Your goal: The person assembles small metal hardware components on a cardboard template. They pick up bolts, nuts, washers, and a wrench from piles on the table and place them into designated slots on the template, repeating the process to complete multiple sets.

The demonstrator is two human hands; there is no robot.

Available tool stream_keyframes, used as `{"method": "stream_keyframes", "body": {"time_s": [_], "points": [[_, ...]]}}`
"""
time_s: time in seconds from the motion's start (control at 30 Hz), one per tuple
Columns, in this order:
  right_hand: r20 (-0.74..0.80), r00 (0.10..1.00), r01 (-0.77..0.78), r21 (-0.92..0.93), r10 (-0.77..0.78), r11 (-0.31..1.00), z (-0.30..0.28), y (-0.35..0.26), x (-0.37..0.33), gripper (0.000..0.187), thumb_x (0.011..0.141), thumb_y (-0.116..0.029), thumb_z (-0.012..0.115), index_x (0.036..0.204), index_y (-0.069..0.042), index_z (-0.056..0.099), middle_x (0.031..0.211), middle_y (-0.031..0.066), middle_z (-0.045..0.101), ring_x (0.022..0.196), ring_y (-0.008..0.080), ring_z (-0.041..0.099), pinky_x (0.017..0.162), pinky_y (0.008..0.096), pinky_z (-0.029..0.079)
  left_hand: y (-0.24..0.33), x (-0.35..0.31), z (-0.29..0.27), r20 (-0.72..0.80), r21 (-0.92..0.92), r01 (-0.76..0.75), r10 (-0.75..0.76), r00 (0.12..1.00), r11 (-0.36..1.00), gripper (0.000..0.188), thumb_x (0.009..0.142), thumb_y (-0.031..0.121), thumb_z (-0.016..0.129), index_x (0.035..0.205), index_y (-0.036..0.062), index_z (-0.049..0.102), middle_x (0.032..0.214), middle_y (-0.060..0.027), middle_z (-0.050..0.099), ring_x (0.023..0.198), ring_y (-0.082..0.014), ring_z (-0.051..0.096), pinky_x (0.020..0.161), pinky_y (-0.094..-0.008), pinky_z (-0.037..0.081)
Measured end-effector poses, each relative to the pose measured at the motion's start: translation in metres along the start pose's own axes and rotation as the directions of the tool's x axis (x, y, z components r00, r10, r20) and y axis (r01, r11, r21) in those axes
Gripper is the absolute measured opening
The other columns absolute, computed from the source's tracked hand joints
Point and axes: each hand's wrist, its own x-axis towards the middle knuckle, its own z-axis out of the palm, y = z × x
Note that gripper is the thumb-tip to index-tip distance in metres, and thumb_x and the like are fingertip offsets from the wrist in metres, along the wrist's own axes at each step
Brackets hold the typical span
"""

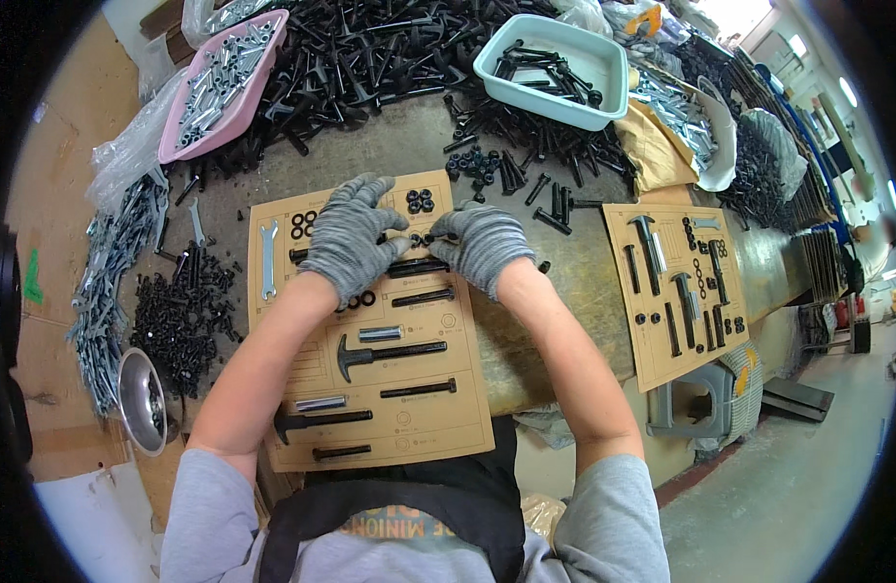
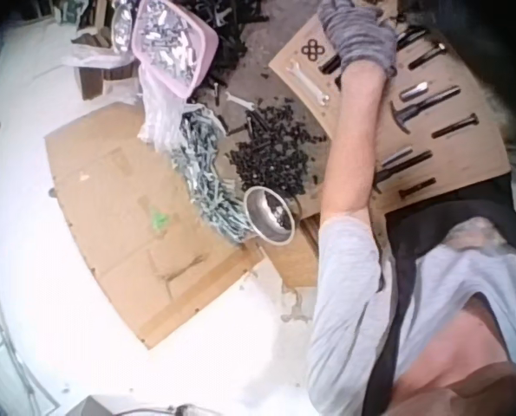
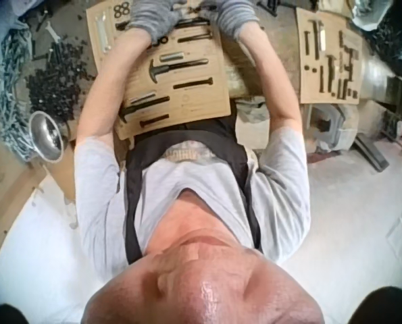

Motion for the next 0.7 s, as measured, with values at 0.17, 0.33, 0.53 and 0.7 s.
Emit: {"method": "stream_keyframes", "body": {"time_s": [0.17,0.33,0.53,0.7], "points": [[0.041,0.999,-0.012,-0.051,0.014,0.999,0.007,-0.001,0.013,0.027,0.081,-0.035,0.065,0.098,-0.014,0.070,0.097,0.0119,0.064,0.090,0.0297,0.063,0.080,0.0393,0.050,-0.003,0.018,0.020,0.131,0.137,-0.042,0.024,0.991,0.990,0.027,0.080,0.035,0.065,0.099,0.0169,0.073,0.133,-0.0094,0.053,0.130,-0.0284,0.039,0.114,-0.0431,0.018],[-0.073,0.997,0.006,0.071,-0.001,0.997,0.011,0.008,0.009,0.024,0.082,-0.030,0.065,0.097,-0.011,0.069,0.093,0.0122,0.067,0.085,0.0292,0.064,0.078,0.0380,0.051,-0.002,0.020,0.022,0.133,0.116,-0.070,0.054,0.990,0.991,0.029,0.080,0.035,0.064,0.100,0.0162,0.072,0.132,-0.0094,0.054,0.129,-0.0281,0.039,0.114,-0.0439,0.019],[-0.316,0.907,-0.212,0.226,0.278,0.951,-0.022,0.098,-0.039,0.014,0.085,-0.014,0.063,0.094,-0.007,0.070,0.089,0.0133,0.068,0.079,0.0287,0.066,0.075,0.0347,0.052,-0.027,-0.023,-0.018,-0.128,-0.152,-0.012,-0.008,0.992,0.988,0.026,0.077,0.022,0.069,0.099,0.0084,0.070,0.126,-0.0109,0.057,0.127,-0.0282,0.043,0.108,-0.0414,0.032],[-0.114,0.946,-0.259,0.296,0.303,0.919,-0.016,0.092,-0.074,0.029,0.080,-0.014,0.069,0.107,-0.006,0.065,0.098,0.0149,0.068,0.091,0.0272,0.066,0.081,0.0345,0.051,-0.076,-0.089,-0.030,-0.328,-0.302,0.106,-0.208,0.921,0.947,0.020,0.080,0.002,0.066,0.099,0.0050,0.069,0.114,-0.0086,0.063,0.110,-0.0230,0.057,0.097,-0.0339,0.045]]}}
